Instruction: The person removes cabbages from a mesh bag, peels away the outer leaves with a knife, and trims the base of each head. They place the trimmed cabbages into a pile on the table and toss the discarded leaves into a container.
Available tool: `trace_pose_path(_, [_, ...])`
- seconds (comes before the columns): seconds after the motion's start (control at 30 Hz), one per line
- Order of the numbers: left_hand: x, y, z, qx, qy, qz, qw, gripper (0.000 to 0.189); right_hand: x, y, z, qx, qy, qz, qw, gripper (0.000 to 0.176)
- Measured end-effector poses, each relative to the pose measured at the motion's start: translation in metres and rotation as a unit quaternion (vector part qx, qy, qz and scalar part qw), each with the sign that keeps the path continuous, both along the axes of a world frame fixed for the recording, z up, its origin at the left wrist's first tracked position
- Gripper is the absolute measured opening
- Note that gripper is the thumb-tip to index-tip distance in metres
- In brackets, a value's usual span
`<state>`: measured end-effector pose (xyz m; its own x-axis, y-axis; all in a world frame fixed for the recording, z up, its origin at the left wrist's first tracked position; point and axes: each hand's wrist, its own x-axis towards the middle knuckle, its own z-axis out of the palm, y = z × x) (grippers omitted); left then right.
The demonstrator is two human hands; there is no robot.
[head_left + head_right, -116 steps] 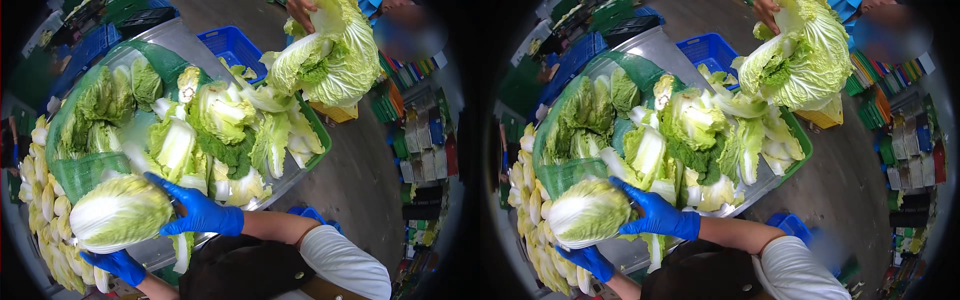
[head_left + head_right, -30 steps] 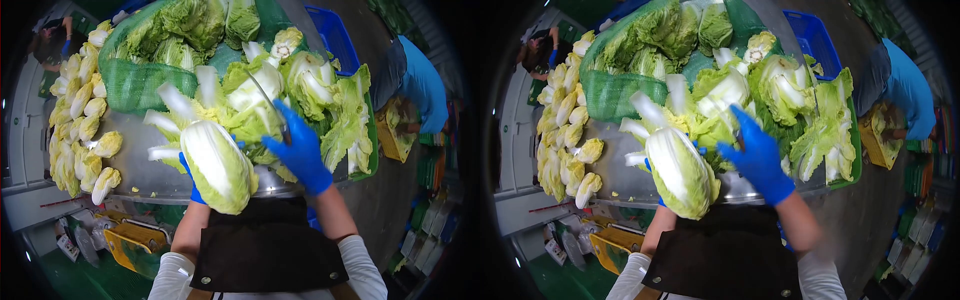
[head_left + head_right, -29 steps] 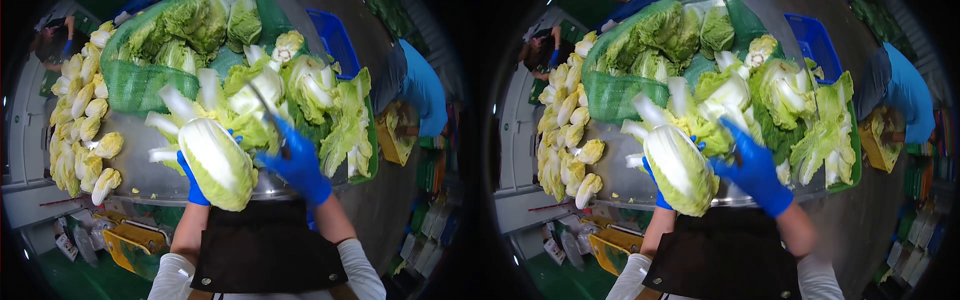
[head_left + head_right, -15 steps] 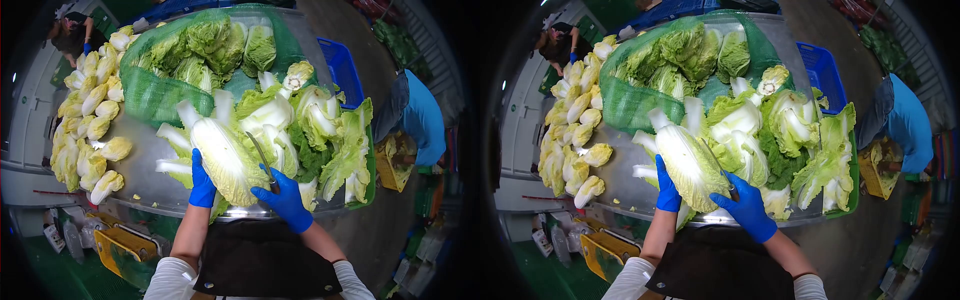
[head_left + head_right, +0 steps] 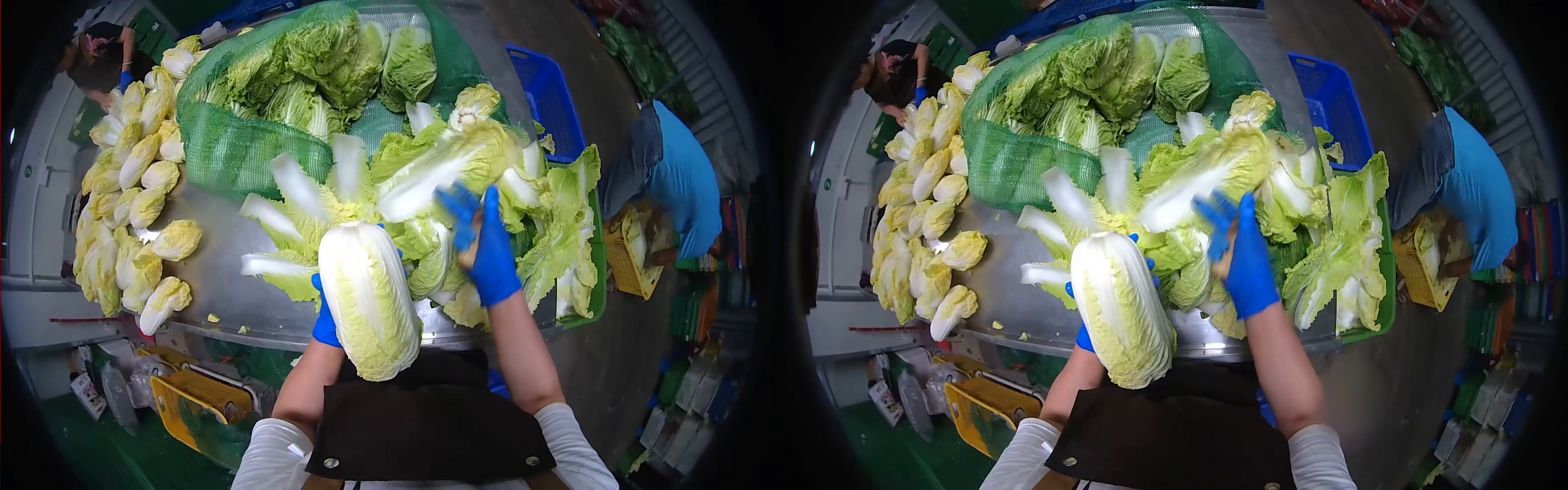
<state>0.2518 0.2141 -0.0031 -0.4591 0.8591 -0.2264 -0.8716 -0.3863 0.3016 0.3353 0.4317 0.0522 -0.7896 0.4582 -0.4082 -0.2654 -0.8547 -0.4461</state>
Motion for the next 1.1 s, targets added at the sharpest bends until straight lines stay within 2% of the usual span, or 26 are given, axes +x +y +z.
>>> trace_pose_path(0.03, [-0.005, 0.0, 0.003, -0.043, 0.006, 0.021, 0.999, 0.109, 0.002, -0.012, -0.003, 0.013, -0.059, 0.017, 0.998, 0.039])
trace_pose_path(0.07, [-0.007, 0.0, 0.007, -0.089, 0.01, 0.041, 0.995, 0.11, 0.01, -0.026, 0.004, 0.117, -0.105, 0.105, 0.982, 0.037])
trace_pose_path(0.13, [-0.012, 0.006, 0.017, -0.08, 0.094, 0.026, 0.992, 0.106, 0.026, -0.052, 0.023, 0.313, -0.189, 0.27, 0.891, 0.036])
trace_pose_path(0.17, [-0.013, 0.008, 0.019, -0.075, 0.136, 0.018, 0.988, 0.104, 0.024, -0.057, 0.02, 0.326, -0.153, 0.24, 0.902, 0.035])
trace_pose_path(0.27, [-0.009, 0.006, 0.013, 0.017, 0.03, 0.009, 0.999, 0.099, 0.02, -0.063, 0.008, 0.352, -0.082, 0.171, 0.916, 0.037])
trace_pose_path(0.33, [-0.002, 0.009, 0.016, 0.144, -0.104, 0.006, 0.984, 0.109, 0.018, -0.062, 0.003, 0.363, -0.08, 0.166, 0.913, 0.037])
trace_pose_path(0.37, [-0.001, 0.01, 0.019, 0.138, -0.099, 0.003, 0.986, 0.111, 0.017, -0.068, -0.001, 0.383, -0.073, 0.16, 0.907, 0.037])
trace_pose_path(0.4, [-0.001, 0.01, 0.022, 0.131, -0.094, 0.001, 0.987, 0.114, 0.021, -0.066, 0.003, 0.334, -0.103, 0.171, 0.921, 0.038])
trace_pose_path(0.43, [-0.004, 0.008, 0.026, 0.054, -0.018, -0.004, 0.998, 0.113, 0.022, -0.062, 0.029, 0.285, -0.132, 0.182, 0.932, 0.039])
trace_pose_path(0.47, [-0.007, 0.008, 0.029, -0.023, 0.06, -0.009, 0.998, 0.113, 0.026, -0.06, 0.026, 0.274, -0.135, 0.18, 0.935, 0.043])
trace_pose_path(0.5, [-0.007, 0.01, 0.029, -0.016, 0.054, 0.007, 0.998, 0.113, 0.03, -0.059, 0.023, 0.263, -0.139, 0.179, 0.938, 0.047])
trace_pose_path(0.57, [-0.003, 0.014, 0.028, -0.004, 0.041, 0.035, 0.999, 0.112, 0.03, -0.07, 0.022, 0.343, -0.094, 0.222, 0.908, 0.05])
trace_pose_path(0.6, [-0.004, 0.013, 0.029, -0.017, 0.036, 0.004, 0.999, 0.11, 0.03, -0.073, 0.022, 0.381, -0.072, 0.239, 0.89, 0.052])
trace_pose_path(0.63, [-0.008, 0.009, 0.029, -0.028, 0.032, -0.026, 0.999, 0.108, 0.032, -0.068, 0.016, 0.416, -0.097, 0.271, 0.863, 0.057])
trace_pose_path(0.67, [-0.012, 0.004, 0.03, -0.039, 0.027, -0.054, 0.997, 0.106, 0.034, -0.066, 0.015, 0.379, -0.093, 0.254, 0.885, 0.058])
trace_pose_path(0.73, [-0.019, -0.024, 0.013, -0.128, 0.11, -0.03, 0.985, 0.098, 0.037, -0.066, 0.012, 0.298, -0.085, 0.22, 0.925, 0.06])
trace_pose_path(0.77, [-0.019, -0.033, 0.009, -0.172, 0.153, -0.017, 0.973, 0.094, 0.038, -0.07, 0.002, 0.303, -0.083, 0.185, 0.931, 0.062])
trace_pose_path(0.87, [-0.002, -0.048, 0.014, -0.238, 0.114, -0.039, 0.964, 0.075, 0.039, -0.068, -0.002, 0.396, -0.175, 0.225, 0.873, 0.063])
trace_pose_path(0.9, [0.004, -0.044, 0.018, -0.226, 0.068, -0.011, 0.972, 0.07, 0.035, -0.064, 0.003, 0.405, -0.164, 0.218, 0.873, 0.064])
trace_pose_path(0.97, [0.009, -0.034, 0.027, -0.23, 0.084, 0.02, 0.969, 0.076, 0.034, -0.064, 0.018, 0.417, -0.147, 0.208, 0.873, 0.067])
trace_pose_path(1.07, [0.007, -0.02, 0.03, -0.23, 0.165, 0.04, 0.958, 0.079, 0.03, -0.07, 0.029, 0.604, -0.196, 0.254, 0.73, 0.069])
trace_pose_path(1.1, [0.007, -0.019, 0.03, -0.231, 0.2, 0.043, 0.951, 0.078, 0.03, -0.066, 0.032, 0.604, -0.195, 0.266, 0.726, 0.073])
